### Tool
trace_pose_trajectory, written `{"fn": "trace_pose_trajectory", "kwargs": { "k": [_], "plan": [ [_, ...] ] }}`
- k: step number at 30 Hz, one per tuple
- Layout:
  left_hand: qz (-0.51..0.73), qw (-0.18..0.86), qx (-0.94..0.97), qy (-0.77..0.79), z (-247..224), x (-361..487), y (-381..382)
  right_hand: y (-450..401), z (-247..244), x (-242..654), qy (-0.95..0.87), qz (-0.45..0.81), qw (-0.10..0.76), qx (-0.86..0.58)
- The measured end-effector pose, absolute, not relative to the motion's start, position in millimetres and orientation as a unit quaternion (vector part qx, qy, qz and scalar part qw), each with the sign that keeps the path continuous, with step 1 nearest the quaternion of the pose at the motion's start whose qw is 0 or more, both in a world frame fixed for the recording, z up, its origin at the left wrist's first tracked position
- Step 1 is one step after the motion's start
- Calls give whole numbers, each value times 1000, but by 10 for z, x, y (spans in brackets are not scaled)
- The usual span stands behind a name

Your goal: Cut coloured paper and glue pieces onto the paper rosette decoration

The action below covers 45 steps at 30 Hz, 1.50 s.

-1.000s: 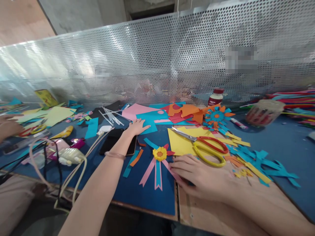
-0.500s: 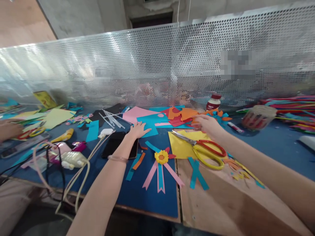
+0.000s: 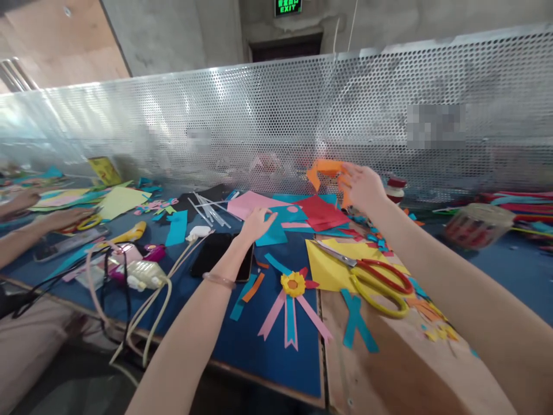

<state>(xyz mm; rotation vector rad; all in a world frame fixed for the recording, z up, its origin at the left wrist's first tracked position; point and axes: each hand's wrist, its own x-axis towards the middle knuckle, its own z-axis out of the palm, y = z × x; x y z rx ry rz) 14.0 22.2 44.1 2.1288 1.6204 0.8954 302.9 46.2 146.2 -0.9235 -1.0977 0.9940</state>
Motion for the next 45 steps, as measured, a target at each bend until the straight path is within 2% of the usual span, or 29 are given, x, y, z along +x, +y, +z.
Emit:
{"fn": "trace_pose_trajectory", "kwargs": {
  "k": [2,3,4,6,8,11,14,19,24,28,32,39,45],
  "plan": [
    [328,244,756,511,550,312,151,331,1553,2966,-510,467,657,-300],
    [332,316,758,464,593,409,105,241,1548,2935,-521,487,655,-248],
    [346,432,735,392,628,507,54,142,1507,2905,-525,508,648,-215],
    [389,596,651,263,668,698,-46,-65,1337,2858,-501,557,624,-220],
    [456,665,556,203,667,865,-121,-247,1101,2838,-474,604,584,-266],
    [550,674,444,216,586,1044,-152,-423,763,2866,-464,629,538,-316],
    [577,659,382,294,435,1135,-123,-482,528,2931,-452,628,522,-357],
    [520,658,376,393,216,1184,-112,-484,291,3005,-461,601,516,-400],
    [426,687,397,435,227,1089,-88,-474,192,3006,-521,555,500,-414],
    [380,702,415,437,358,855,26,-506,222,2978,-588,465,478,-457],
    [392,690,416,444,476,566,166,-708,358,2790,-675,291,461,-497],
    [427,681,393,447,458,231,318,-981,494,1890,-902,119,232,-345],
    [438,688,371,444,379,179,392,-730,453,1574,-919,40,150,-361]
  ]
}}
